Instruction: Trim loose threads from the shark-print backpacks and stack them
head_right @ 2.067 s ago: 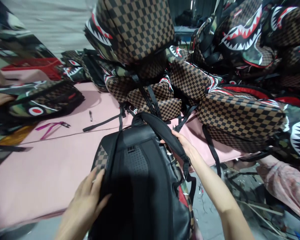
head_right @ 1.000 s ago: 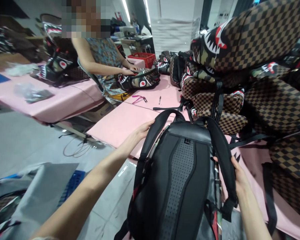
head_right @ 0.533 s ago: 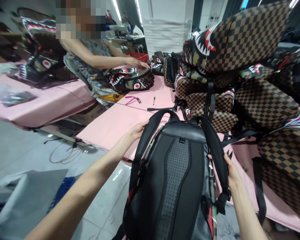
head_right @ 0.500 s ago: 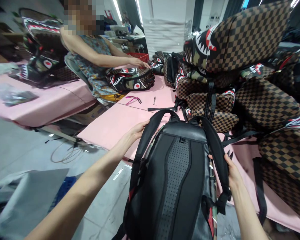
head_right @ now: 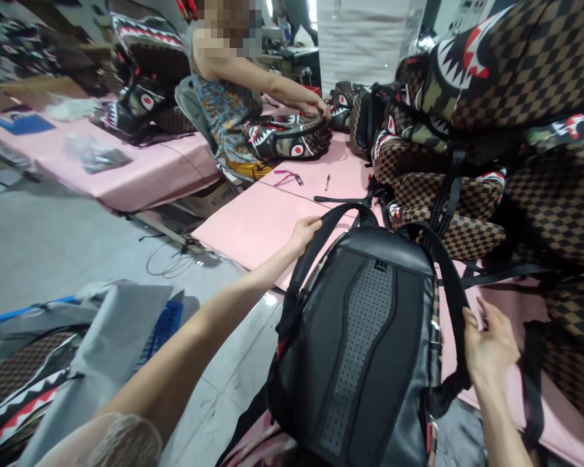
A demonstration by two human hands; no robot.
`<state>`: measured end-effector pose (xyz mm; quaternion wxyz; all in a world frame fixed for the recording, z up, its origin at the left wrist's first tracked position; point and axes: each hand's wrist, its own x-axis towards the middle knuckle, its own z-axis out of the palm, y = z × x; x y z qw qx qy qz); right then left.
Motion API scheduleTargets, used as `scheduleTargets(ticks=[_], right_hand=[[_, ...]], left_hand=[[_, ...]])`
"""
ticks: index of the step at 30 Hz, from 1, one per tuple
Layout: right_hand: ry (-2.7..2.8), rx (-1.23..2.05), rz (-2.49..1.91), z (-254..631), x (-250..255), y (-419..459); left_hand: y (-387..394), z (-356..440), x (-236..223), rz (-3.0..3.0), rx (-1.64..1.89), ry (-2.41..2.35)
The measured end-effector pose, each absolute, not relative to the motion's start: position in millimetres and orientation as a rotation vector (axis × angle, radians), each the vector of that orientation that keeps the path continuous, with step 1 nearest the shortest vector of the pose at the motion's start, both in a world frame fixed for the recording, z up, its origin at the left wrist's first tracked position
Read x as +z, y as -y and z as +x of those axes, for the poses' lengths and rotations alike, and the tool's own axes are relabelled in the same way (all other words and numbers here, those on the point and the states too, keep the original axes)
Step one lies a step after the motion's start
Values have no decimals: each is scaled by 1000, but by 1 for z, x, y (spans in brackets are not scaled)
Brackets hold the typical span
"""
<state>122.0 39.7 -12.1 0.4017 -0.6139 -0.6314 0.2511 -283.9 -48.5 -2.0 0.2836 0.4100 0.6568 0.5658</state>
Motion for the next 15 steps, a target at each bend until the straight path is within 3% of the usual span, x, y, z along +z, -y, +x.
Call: scheduleTargets(ticks=[3, 5, 8, 11, 15], right_hand=[[2090, -10, -1296, 71, 3, -11], [2481, -37, -1154, 31, 11, -4], [2671, -42, -1375, -7, 21, -19], [2729, 62, -1528, -11, 33, -43], [2921, 271, -1309, 11, 42, -37]], left_hand=[[29, -250, -1, 1558, 1281, -1771], [16, -225, 1, 1859, 961, -1737], [-4, -199, 11, 1969, 644, -1794], [-16, -195, 27, 1934, 486, -1797], [-6, -193, 34, 1932, 266, -1756]])
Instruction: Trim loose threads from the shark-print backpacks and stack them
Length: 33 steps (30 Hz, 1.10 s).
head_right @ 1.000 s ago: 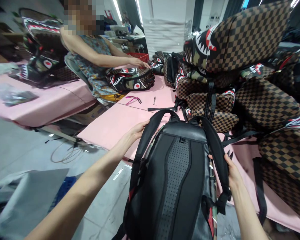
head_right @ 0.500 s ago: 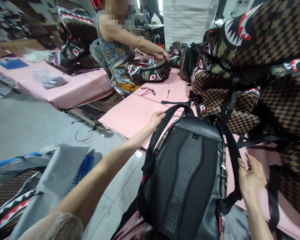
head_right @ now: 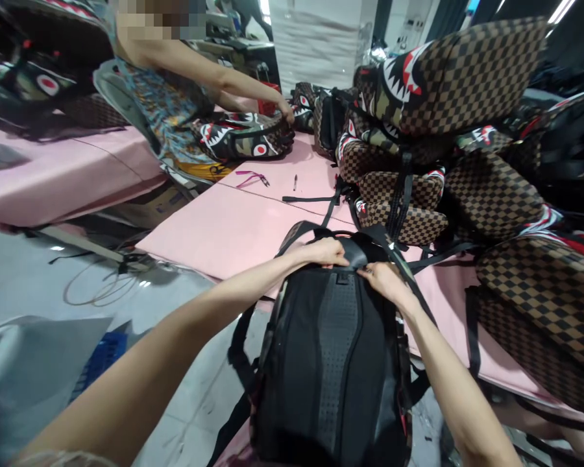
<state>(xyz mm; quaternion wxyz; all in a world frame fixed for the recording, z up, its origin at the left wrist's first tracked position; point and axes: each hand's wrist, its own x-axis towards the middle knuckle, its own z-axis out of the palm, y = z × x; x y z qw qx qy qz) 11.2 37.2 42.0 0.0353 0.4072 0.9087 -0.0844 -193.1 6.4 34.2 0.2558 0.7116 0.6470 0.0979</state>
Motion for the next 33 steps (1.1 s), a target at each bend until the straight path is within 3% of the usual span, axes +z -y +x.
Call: scheduleTargets(ticks=[5, 12, 24, 33], right_hand=[[-3089, -317, 814, 40, 32, 23], [-3326, -296, 632, 79, 31, 64], [-3175, -1318, 749, 126, -19, 35], [-3239, -1112, 731, 123, -31, 26]], left_hand=[[12, -164, 18, 1892, 119, -1926], [13, -120, 17, 1870, 38, -2014], [61, -105, -6, 1971, 85, -1864], [9, -82, -22, 2446, -75, -1247]])
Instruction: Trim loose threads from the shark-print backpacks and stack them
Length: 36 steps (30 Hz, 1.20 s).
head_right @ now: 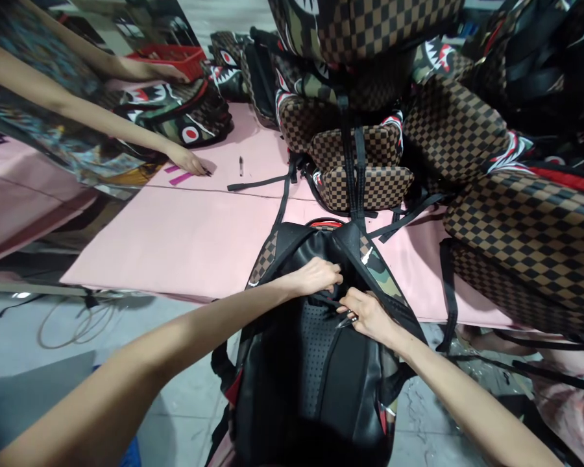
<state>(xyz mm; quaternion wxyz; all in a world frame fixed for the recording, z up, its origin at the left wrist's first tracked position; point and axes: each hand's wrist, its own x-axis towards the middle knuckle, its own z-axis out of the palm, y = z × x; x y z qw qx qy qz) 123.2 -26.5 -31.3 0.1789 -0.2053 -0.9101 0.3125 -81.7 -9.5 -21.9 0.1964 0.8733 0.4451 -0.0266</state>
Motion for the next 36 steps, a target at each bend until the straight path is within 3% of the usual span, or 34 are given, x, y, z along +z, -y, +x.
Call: scheduleTargets(ticks=[9, 15, 23, 36], right_hand=[[2621, 810, -614, 123, -4, -1], [2821, 281, -1079, 111, 20, -34], [3147, 233, -598, 65, 17, -52], [3175, 229, -592, 54, 14, -47]], left_hand=[[19, -77, -26, 2228, 56, -1446], [30, -84, -24, 1860, 170, -1841], [37, -87, -19, 1496, 320, -2015], [39, -92, -22, 1408, 440, -1957]])
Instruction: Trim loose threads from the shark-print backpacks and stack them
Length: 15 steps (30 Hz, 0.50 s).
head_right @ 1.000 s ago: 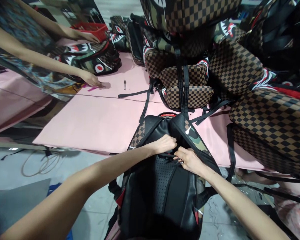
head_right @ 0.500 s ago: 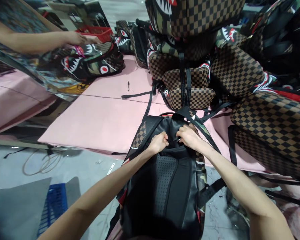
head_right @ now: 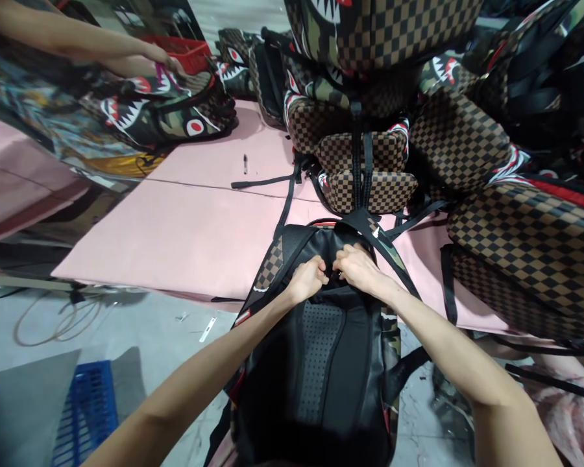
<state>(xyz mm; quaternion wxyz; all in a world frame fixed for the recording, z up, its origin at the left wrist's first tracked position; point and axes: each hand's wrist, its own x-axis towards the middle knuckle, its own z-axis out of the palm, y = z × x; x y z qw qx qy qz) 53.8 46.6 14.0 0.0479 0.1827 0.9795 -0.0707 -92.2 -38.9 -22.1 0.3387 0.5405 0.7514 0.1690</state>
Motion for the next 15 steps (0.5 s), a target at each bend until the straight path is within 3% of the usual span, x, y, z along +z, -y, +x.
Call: scheduleTargets(ticks=[6, 12, 15], right_hand=[[-2961, -147, 520, 50, 7, -47], [-2932, -207, 688, 60, 12, -50], [-2866, -353, 806, 58, 12, -50]], left_hand=[[40, -93, -13, 1405, 522, -1903], [51, -120, 18, 1566, 807, -1553], [57, -135, 9, 1899, 644, -1659]])
